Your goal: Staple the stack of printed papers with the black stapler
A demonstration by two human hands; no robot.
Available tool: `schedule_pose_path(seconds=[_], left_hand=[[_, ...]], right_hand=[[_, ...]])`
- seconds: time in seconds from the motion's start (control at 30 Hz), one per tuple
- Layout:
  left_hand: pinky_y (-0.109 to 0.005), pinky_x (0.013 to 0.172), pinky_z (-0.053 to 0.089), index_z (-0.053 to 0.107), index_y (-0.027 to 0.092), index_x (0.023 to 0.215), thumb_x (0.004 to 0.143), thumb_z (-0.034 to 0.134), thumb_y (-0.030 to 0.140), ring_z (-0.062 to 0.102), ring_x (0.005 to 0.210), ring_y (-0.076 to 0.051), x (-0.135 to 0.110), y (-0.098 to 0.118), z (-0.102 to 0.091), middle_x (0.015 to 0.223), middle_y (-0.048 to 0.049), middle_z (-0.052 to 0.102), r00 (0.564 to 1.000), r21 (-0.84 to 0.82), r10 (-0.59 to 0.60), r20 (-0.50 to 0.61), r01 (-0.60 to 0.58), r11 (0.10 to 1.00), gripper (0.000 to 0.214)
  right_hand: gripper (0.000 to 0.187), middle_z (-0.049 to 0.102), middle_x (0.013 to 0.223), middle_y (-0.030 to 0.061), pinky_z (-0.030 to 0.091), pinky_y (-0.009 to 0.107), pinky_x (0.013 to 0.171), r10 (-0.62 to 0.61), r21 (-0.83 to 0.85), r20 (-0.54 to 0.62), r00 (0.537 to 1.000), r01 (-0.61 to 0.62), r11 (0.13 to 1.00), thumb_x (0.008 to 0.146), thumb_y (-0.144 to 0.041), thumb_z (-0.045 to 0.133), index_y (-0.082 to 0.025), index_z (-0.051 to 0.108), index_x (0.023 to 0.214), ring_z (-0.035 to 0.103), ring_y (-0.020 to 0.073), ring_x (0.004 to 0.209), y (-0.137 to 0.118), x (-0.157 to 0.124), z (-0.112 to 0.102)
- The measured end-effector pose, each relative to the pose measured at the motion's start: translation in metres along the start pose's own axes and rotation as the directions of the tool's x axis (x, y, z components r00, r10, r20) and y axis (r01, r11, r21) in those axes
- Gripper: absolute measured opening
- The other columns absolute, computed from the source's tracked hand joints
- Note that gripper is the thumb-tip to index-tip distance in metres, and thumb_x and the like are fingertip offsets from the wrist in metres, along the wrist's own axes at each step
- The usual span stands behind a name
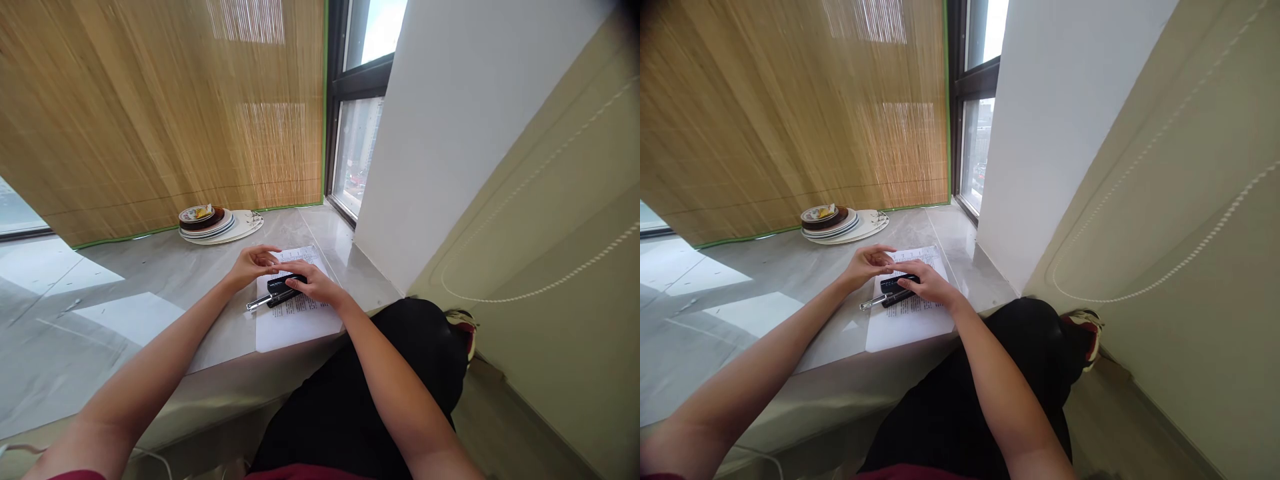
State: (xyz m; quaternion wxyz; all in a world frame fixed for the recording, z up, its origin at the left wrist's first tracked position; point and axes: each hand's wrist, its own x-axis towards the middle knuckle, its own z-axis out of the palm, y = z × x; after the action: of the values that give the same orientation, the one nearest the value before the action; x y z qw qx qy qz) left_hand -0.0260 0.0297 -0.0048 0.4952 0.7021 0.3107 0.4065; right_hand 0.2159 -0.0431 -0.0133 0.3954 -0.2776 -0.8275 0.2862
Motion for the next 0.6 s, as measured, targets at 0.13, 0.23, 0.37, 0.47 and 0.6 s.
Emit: schedule_pose_path(seconds=[0.13,0.23,0.37,0.47,0.6], left_hand=[[-0.027,0.064,0.057,0.08,0.015,0.112,0.063,0.104,0.035,0.069,0.065,-0.015,-0.001,0.001,0.002,0.086,-0.0084,0.08,0.999,0.031,0.037,0.005,-0.038,0.999,0.058],[-0.026,0.065,0.057,0.077,0.018,0.123,0.063,0.103,0.033,0.068,0.067,-0.014,0.0,0.001,0.001,0.101,-0.0098,0.081,0.997,0.027,0.064,0.042,-0.065,0.997,0.067],[-0.023,0.063,0.052,0.074,0.021,0.126,0.074,0.095,0.046,0.067,0.074,-0.013,0.007,-0.008,-0.016,0.118,-0.0108,0.076,0.979,0.005,0.133,-0.155,-0.134,0.991,0.062],[-0.024,0.062,0.048,0.075,0.018,0.1,0.093,0.07,0.051,0.063,0.071,-0.015,0.014,-0.02,-0.044,0.091,-0.0076,0.074,0.865,0.217,0.128,-0.485,-0.023,0.976,0.034],[-0.035,0.086,0.054,0.078,0.016,0.092,0.084,0.065,0.019,0.071,0.088,-0.026,0.016,-0.034,-0.072,0.096,-0.0131,0.08,0.872,0.669,0.051,-0.487,0.334,0.664,0.015]], right_hand=[[0.041,0.071,0.146,0.0048,0.043,0.047,0.124,0.019,0.025,-0.004,1.0,-0.019,1.0,0.106,-0.032,0.065,-0.033,0.069,0.146,0.059,0.0239,0.143,-0.002,0.0,0.0],[0.04,0.071,0.147,0.0055,0.042,0.047,0.125,0.007,0.064,-0.036,0.999,-0.005,0.998,0.104,-0.034,0.067,-0.031,0.071,0.144,0.058,0.0244,0.145,-0.003,-0.001,0.001],[0.039,0.07,0.148,0.0054,0.046,0.046,0.122,0.045,0.063,-0.112,0.993,-0.038,0.997,0.105,-0.035,0.064,-0.031,0.071,0.143,0.061,0.0242,0.142,0.005,-0.001,-0.005],[0.037,0.072,0.144,0.0053,0.049,0.047,0.118,0.109,-0.065,-0.185,0.977,-0.122,0.99,0.106,-0.032,0.058,-0.03,0.072,0.14,0.065,0.024,0.135,0.023,0.004,-0.031],[0.039,0.068,0.15,0.0069,0.043,0.059,0.12,0.319,-0.44,-0.262,0.911,-0.407,0.8,0.108,-0.03,0.053,-0.03,0.071,0.142,0.06,0.0316,0.138,0.05,0.006,-0.082]])
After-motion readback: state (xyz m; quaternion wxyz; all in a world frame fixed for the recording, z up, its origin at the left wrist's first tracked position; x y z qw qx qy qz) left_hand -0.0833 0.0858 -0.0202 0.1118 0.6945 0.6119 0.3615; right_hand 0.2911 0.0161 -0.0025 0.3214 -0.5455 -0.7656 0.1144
